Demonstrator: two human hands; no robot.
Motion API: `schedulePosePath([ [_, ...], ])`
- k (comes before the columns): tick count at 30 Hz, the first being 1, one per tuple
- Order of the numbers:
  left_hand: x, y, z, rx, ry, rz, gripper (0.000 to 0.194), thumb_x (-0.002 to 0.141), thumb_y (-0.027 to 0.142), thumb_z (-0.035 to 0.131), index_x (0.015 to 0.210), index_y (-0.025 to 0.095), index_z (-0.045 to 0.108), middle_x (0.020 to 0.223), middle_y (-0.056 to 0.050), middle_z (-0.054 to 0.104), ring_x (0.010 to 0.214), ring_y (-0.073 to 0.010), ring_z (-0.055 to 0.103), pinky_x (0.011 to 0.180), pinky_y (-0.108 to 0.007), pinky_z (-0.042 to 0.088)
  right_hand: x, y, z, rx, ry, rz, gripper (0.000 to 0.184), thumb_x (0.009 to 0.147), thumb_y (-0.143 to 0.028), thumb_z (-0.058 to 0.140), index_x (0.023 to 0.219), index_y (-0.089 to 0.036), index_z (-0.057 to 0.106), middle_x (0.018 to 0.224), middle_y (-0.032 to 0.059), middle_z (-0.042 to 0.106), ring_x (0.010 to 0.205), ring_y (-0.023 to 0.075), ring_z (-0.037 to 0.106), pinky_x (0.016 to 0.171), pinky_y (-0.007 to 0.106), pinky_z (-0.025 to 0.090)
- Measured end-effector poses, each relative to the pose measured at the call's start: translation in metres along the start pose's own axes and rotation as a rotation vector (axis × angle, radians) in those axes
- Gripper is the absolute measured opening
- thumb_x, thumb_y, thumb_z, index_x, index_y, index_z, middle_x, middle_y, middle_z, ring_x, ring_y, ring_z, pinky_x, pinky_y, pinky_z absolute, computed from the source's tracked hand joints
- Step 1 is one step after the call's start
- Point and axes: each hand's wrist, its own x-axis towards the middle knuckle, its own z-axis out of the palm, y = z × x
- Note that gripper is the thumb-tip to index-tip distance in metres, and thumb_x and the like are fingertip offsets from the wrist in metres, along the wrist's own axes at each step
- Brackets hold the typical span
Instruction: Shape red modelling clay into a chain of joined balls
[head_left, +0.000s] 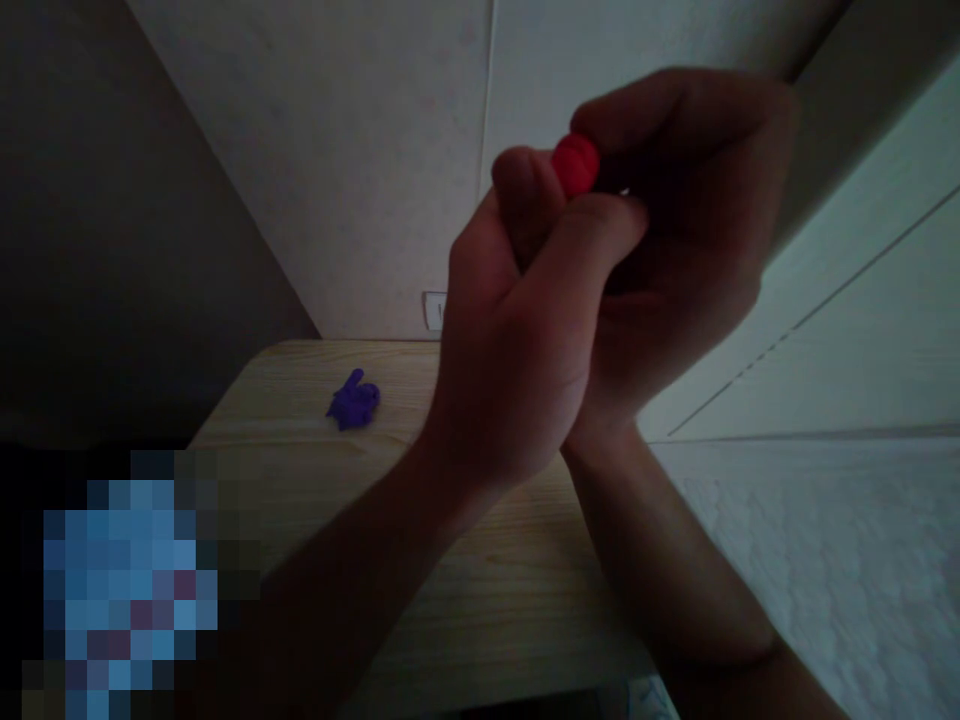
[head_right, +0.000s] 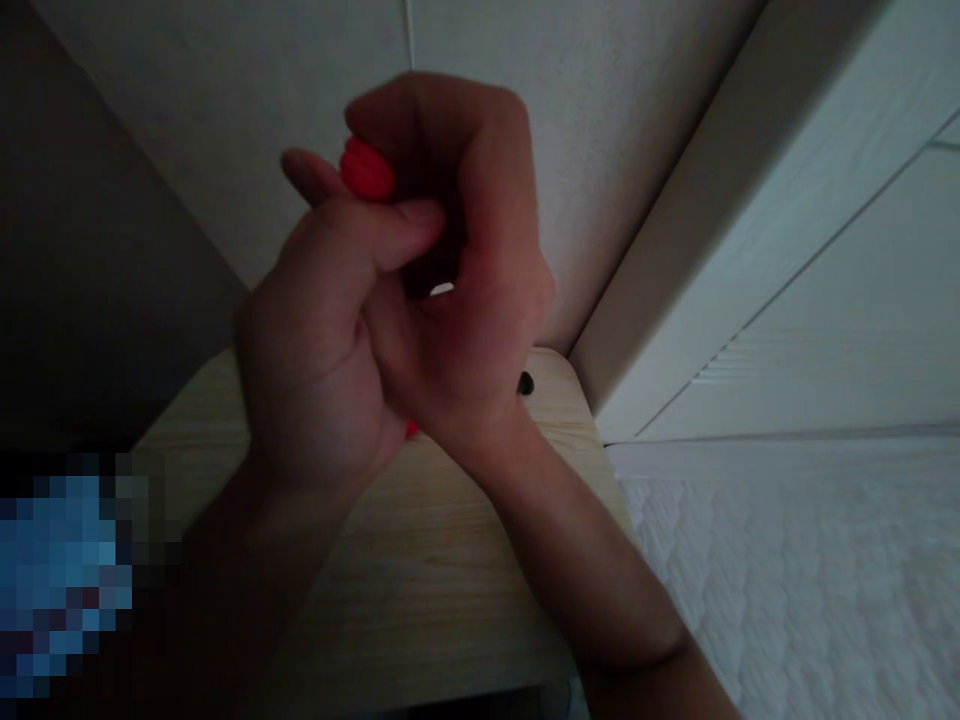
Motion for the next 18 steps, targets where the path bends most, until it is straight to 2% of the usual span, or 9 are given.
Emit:
schedulePosePath([
  [2, 0.000, 0.000, -0.001, -0.013, -0.003, -0.010, 0.025, 0.093, 0.017, 0.072, 0.075, 0.018, 0.053, 0.084, 0.001, 0.059, 0.097, -0.0185, 0.069, 0.070, -0.024, 0.050, 0.000, -0.001, 0.001, 0.007, 0.006, -0.023, 0.043, 0.082, 0.019, 0.050, 0.091, -0.023, 0.058, 0.087, -0.0071, 0.056, 0.082, 0.0005, 0.060, 0.084, 0.010, 0.059],
  [3, -0.001, 0.000, -0.002, -0.015, -0.006, -0.008, 0.025, 0.093, 0.018, 0.072, 0.076, 0.018, 0.054, 0.083, 0.000, 0.059, 0.096, -0.0182, 0.069, 0.070, -0.023, 0.050, 0.000, -0.002, 0.000, -0.010, -0.009, -0.017, 0.040, 0.084, 0.017, 0.053, 0.090, -0.022, 0.058, 0.087, -0.0067, 0.057, 0.083, 0.0007, 0.060, 0.083, 0.010, 0.058],
  [6, -0.002, 0.001, -0.005, -0.005, -0.024, -0.015, 0.023, 0.090, 0.021, 0.077, 0.077, 0.019, 0.058, 0.081, -0.001, 0.059, 0.093, -0.0182, 0.068, 0.069, -0.023, 0.051, -0.001, -0.004, -0.002, -0.081, -0.061, 0.023, 0.022, 0.090, -0.002, 0.070, 0.085, -0.021, 0.061, 0.085, -0.0065, 0.060, 0.082, 0.0018, 0.061, 0.082, 0.010, 0.059],
  [8, -0.002, 0.001, -0.006, -0.002, -0.039, -0.023, 0.025, 0.088, 0.024, 0.079, 0.076, 0.020, 0.058, 0.079, -0.001, 0.059, 0.092, -0.0182, 0.067, 0.069, -0.023, 0.052, -0.001, -0.004, -0.003, -0.103, -0.035, 0.034, 0.026, 0.086, -0.008, 0.080, 0.077, -0.022, 0.060, 0.077, -0.0084, 0.059, 0.078, 0.0016, 0.061, 0.079, 0.008, 0.059],
  [11, -0.002, 0.000, -0.005, -0.017, -0.038, -0.013, 0.025, 0.088, 0.023, 0.078, 0.073, 0.019, 0.059, 0.078, -0.002, 0.059, 0.088, -0.0168, 0.066, 0.074, -0.025, 0.053, -0.001, 0.002, -0.001, -0.071, 0.054, -0.003, 0.040, 0.077, 0.008, 0.081, 0.071, -0.022, 0.056, 0.068, -0.0110, 0.056, 0.074, 0.0005, 0.061, 0.074, 0.007, 0.057],
  [13, -0.002, -0.001, -0.004, -0.022, -0.036, 0.006, 0.025, 0.088, 0.022, 0.078, 0.071, 0.019, 0.060, 0.078, -0.002, 0.059, 0.085, -0.0161, 0.065, 0.076, -0.026, 0.054, 0.000, 0.010, 0.001, 0.011, 0.067, -0.074, 0.040, 0.076, 0.010, 0.078, 0.073, -0.023, 0.055, 0.069, -0.0107, 0.055, 0.072, 0.0015, 0.060, 0.072, 0.009, 0.059],
  [16, -0.001, -0.003, -0.005, 0.011, -0.072, 0.043, 0.026, 0.087, 0.024, 0.078, 0.069, 0.020, 0.060, 0.077, -0.003, 0.060, 0.083, -0.0169, 0.064, 0.074, -0.027, 0.055, 0.000, 0.019, 0.002, 0.151, 0.060, -0.139, 0.032, 0.084, -0.009, 0.083, 0.076, -0.024, 0.056, 0.073, -0.0071, 0.052, 0.067, 0.0050, 0.054, 0.068, 0.016, 0.062],
  [18, 0.000, -0.003, -0.006, 0.045, -0.100, 0.063, 0.022, 0.086, 0.025, 0.078, 0.072, 0.022, 0.062, 0.078, -0.003, 0.062, 0.086, -0.0189, 0.064, 0.073, -0.028, 0.056, -0.001, 0.019, 0.001, 0.152, 0.062, -0.134, 0.032, 0.086, -0.018, 0.084, 0.075, -0.024, 0.055, 0.073, -0.0057, 0.051, 0.065, 0.0061, 0.051, 0.061, 0.017, 0.059],
])
